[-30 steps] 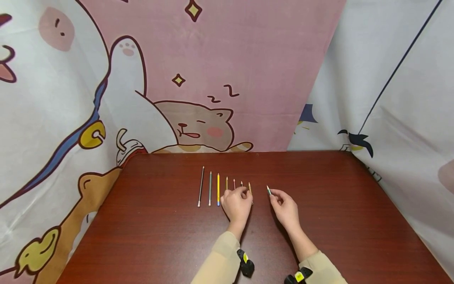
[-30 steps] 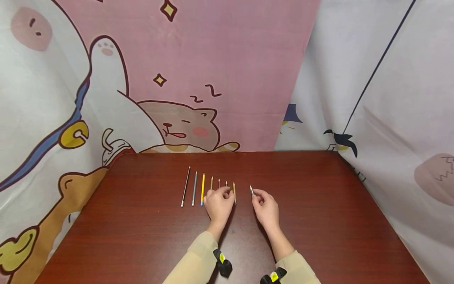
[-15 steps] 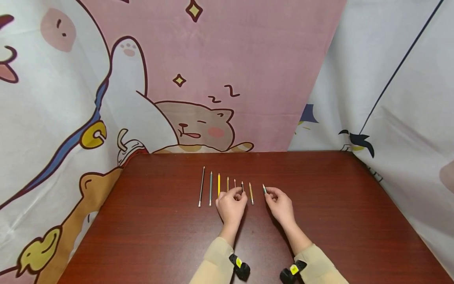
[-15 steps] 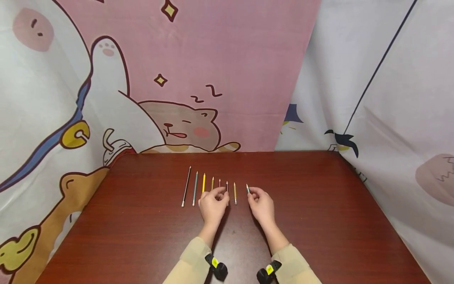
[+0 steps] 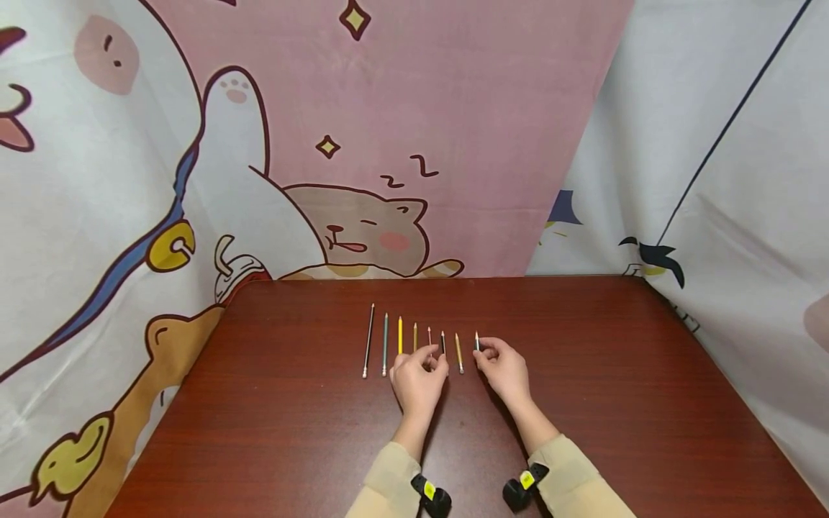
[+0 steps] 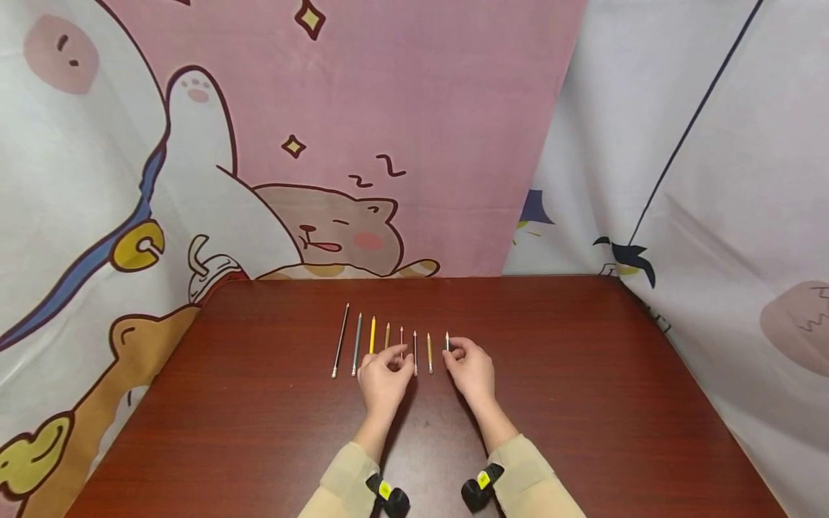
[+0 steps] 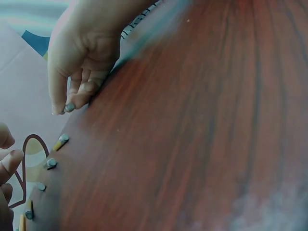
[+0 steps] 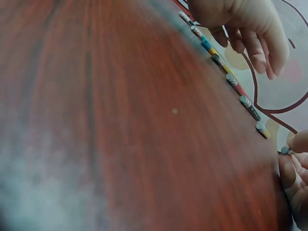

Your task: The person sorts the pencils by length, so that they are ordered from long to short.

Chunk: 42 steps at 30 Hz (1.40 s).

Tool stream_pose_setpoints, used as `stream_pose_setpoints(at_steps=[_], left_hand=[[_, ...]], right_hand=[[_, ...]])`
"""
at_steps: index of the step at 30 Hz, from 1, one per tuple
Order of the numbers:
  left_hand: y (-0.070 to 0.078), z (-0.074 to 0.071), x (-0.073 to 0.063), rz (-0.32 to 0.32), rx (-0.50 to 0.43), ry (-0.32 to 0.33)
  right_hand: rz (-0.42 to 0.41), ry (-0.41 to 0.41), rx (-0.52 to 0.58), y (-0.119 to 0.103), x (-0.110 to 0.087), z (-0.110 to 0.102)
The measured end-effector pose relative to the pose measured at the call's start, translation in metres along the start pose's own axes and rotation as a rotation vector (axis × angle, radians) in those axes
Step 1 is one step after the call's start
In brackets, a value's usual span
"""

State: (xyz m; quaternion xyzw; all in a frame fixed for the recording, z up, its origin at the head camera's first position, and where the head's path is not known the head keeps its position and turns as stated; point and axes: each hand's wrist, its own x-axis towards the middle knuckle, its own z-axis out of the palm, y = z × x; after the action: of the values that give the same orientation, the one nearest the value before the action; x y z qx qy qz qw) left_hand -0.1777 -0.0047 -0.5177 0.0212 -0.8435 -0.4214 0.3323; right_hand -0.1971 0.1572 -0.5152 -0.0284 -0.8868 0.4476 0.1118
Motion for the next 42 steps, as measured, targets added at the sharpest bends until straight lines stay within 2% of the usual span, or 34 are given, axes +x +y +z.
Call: stream_pose_setpoints(at_steps=[5, 13, 21, 24, 32, 42], left_hand=[[0.002, -0.005, 0.000, 0.000, -0.018, -0.019], [0.004, -0.011, 0.002, 0.032, -0.041, 0.000], [0.007, -0.025, 0.009, 0.041, -0.063, -0.072], [0.007, -0.030, 0.012, 0.091, -0.091, -0.098], [0.001, -0.047, 0.018, 0.275, -0.121, -0.137], [-0.012, -0.076, 0.016, 0.331, -0.038, -0.283]], right_hand=[[-0.022, 0.013, -0.026, 0.001, 0.003, 0.003], [-0.111, 0.058, -0.125, 0.004, 0.003, 0.009], [-0.139, 0.024, -0.223, 0.003, 0.003, 0.011], [-0.135, 0.016, -0.219, 0.002, 0.003, 0.011], [-0.125, 0.017, -0.201, 0.003, 0.005, 0.013], [-0.135, -0.003, -0.174, 0.004, 0.005, 0.011]])
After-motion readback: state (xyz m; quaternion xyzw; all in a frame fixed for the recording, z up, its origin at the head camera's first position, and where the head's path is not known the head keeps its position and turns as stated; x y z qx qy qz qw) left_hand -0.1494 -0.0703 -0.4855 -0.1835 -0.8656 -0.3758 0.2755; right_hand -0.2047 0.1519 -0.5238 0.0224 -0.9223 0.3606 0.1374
